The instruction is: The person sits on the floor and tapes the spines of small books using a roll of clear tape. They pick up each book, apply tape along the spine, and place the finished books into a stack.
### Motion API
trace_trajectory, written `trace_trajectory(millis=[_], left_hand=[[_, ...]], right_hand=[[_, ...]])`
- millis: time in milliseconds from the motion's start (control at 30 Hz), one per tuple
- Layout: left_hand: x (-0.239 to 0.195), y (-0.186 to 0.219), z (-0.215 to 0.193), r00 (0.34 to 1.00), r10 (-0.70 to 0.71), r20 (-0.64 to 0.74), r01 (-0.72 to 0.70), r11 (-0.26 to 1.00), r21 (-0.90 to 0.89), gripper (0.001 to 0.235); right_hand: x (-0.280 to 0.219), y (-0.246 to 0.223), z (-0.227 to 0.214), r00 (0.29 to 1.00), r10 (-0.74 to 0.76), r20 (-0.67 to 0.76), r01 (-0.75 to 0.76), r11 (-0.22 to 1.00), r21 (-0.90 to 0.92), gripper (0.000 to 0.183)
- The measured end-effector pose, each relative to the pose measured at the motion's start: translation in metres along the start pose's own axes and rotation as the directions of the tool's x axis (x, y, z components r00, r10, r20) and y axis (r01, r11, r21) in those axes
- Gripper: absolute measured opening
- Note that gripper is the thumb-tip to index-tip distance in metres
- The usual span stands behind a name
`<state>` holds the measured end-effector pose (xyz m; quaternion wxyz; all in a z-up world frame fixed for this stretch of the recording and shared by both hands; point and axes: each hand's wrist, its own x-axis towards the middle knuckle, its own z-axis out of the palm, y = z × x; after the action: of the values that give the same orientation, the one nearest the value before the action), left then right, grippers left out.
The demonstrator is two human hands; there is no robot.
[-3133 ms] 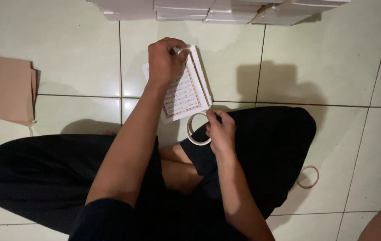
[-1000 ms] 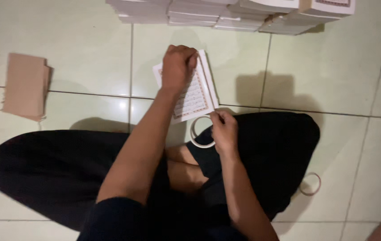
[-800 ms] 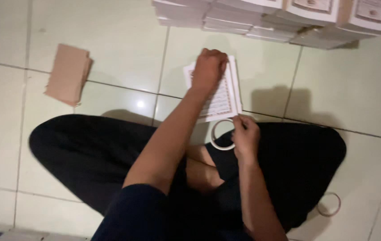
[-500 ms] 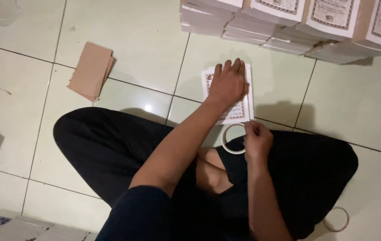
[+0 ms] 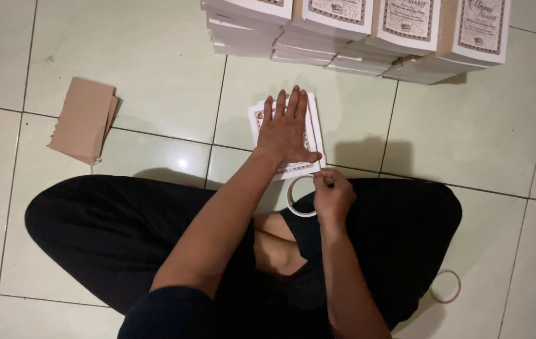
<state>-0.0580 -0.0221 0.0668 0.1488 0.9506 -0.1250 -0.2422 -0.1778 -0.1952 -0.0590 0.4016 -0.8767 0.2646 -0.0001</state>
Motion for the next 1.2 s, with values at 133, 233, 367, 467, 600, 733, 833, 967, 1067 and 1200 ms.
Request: trace_trajectory(millis=[133,233,367,467,600,733,833,967,1067,1200], left_hand=[[0.002,-0.004,0.003,1.000,0.008,0.013,-0.008,1.000,0.022,0.137],[0.000,-0.003,-0.002,0.999,0.007,0.036,-0.009,0.999,0.043,0.139],[0.006,-0.005,0.007,1.000,0.012,0.023,-0.013,0.999,0.048,0.145],[-0.002,0.003,0.001,1.000,-0.015,0.026,0.013,0.999,0.052,0.142],[-0.020,0.024,-0.005,0.995,-0.003,-0.096,0.012,0.995,0.097,0.125],[-0.027,0.037,0.041,1.000,0.012,-0.026,-0.010,0.995,0.095,0.092],[-0.039,0.033,0.094,0.912,0.163,-0.377,-0.056,0.959,0.278,0.060],[-0.047,0.015,0.126,0.682,0.346,-0.644,-0.037,0.897,0.441,0.029],[-0.064,0.001,0.117,0.816,0.411,-0.406,-0.111,0.802,0.588,0.056],[-0.087,0.001,0.070,0.890,0.412,-0.196,-0.234,0.781,0.579,0.075]], right_hand=[[-0.008,-0.020,-0.011,0.999,0.023,0.045,-0.022,1.000,-0.015,0.018],[0.003,0.005,0.002,0.998,0.026,0.052,-0.022,0.997,-0.073,0.018],[0.007,0.006,0.004,0.997,0.069,0.038,-0.068,0.997,-0.022,0.016],[0.005,0.012,-0.002,0.993,0.086,0.083,-0.091,0.993,0.068,0.023],[-0.011,-0.024,-0.039,0.894,0.270,0.358,-0.426,0.760,0.491,0.020],[-0.013,0.016,-0.082,0.809,0.099,0.580,-0.559,0.436,0.705,0.004],[-0.011,0.047,-0.105,0.792,-0.072,0.606,-0.567,0.282,0.774,0.012],[-0.006,0.037,-0.126,0.805,-0.173,0.567,-0.526,0.235,0.817,0.018],[-0.004,0.033,-0.135,0.787,-0.220,0.577,-0.509,0.299,0.808,0.020],[-0.001,0.039,-0.120,0.786,-0.246,0.567,-0.491,0.310,0.814,0.023]])
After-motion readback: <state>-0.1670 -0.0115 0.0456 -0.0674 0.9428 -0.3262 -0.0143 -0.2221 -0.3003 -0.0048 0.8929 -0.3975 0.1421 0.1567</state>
